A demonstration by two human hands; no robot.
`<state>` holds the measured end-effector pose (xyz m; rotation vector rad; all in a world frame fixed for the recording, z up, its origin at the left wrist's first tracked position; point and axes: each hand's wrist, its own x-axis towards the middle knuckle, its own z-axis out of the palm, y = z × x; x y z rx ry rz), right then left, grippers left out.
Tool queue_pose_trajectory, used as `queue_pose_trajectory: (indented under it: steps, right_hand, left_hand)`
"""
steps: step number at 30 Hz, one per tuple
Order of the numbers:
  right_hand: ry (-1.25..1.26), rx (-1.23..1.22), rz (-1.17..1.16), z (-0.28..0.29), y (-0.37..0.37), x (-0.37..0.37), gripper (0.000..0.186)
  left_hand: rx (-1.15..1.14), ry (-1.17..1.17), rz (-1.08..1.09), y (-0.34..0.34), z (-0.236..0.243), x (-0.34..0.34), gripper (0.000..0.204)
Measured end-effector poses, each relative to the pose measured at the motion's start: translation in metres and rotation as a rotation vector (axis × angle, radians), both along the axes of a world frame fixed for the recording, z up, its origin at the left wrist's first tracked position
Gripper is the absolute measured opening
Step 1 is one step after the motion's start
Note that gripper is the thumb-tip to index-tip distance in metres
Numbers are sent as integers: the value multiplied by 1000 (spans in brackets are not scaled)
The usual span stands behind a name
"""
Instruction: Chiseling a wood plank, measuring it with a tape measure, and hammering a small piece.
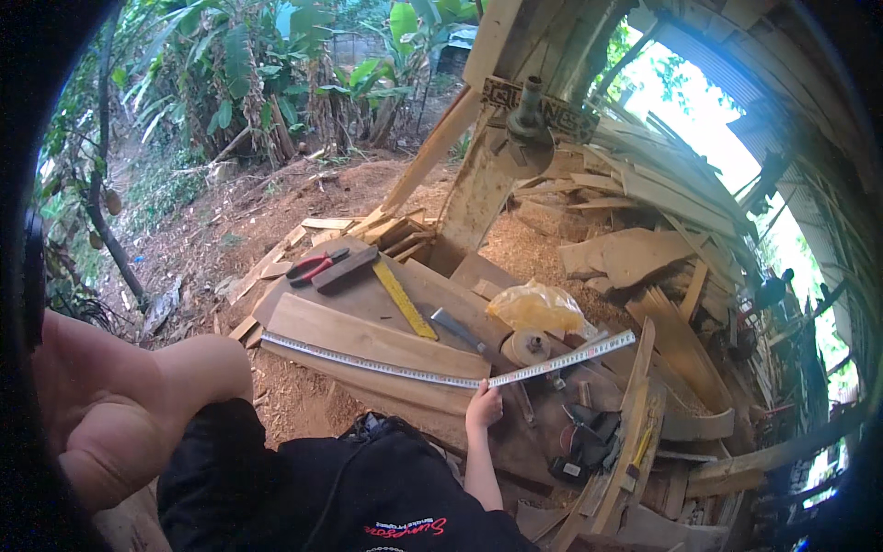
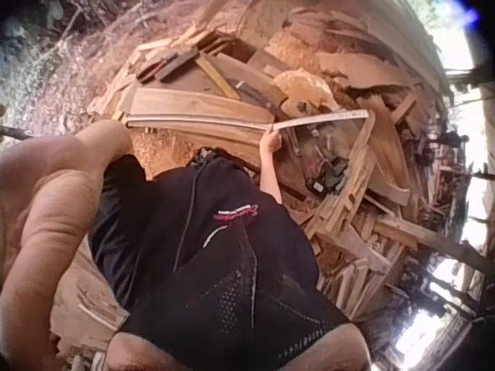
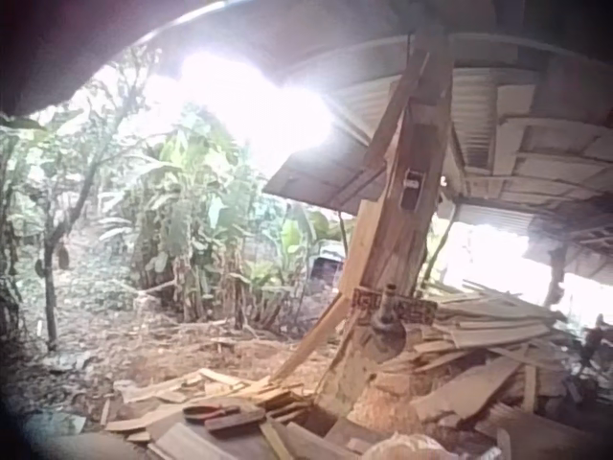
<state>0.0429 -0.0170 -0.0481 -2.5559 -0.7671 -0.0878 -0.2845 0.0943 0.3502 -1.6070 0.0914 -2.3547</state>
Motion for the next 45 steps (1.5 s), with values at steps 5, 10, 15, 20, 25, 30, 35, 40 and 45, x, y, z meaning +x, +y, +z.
queue_pose_trajectory:
  steps: [5,10,15,20,25,30,35,40,45]
  right_hand:
    - [-32,19,12,-4,-3,4,37]
    - [-24,16,4,-11,-5,3,38]
    - [-30,40,-4,-11,-8,2,41]
    - [10,51,26,-2,-3,-1,41]
    - [-53,52,3,-8,-2,5,39]
    - [-55,103,25,-6,-9,3,39]
    - [-11,309,104,10,-14,7,32]
    - [104,654,194,53,-5,21,30]
    - [571,795,258,108,-9,34,28]
  left_hand:
    - [-48,21,-7,-9,-11,-3,23]
    - [-92,27,18,-16,-19,-12,22]
    - [-123,-12,49,-14,-34,-34,22]
    - [-143,-46,112,-20,-41,-42,21]
    - [-158,-65,155,-19,-41,-32,20]
    - [-184,-65,215,-18,-29,-13,20]
    - [-279,-24,247,-4,-38,-21,19]
    - [-924,72,249,12,-111,11,18]
    - [-1305,464,79,9,-196,10,21]
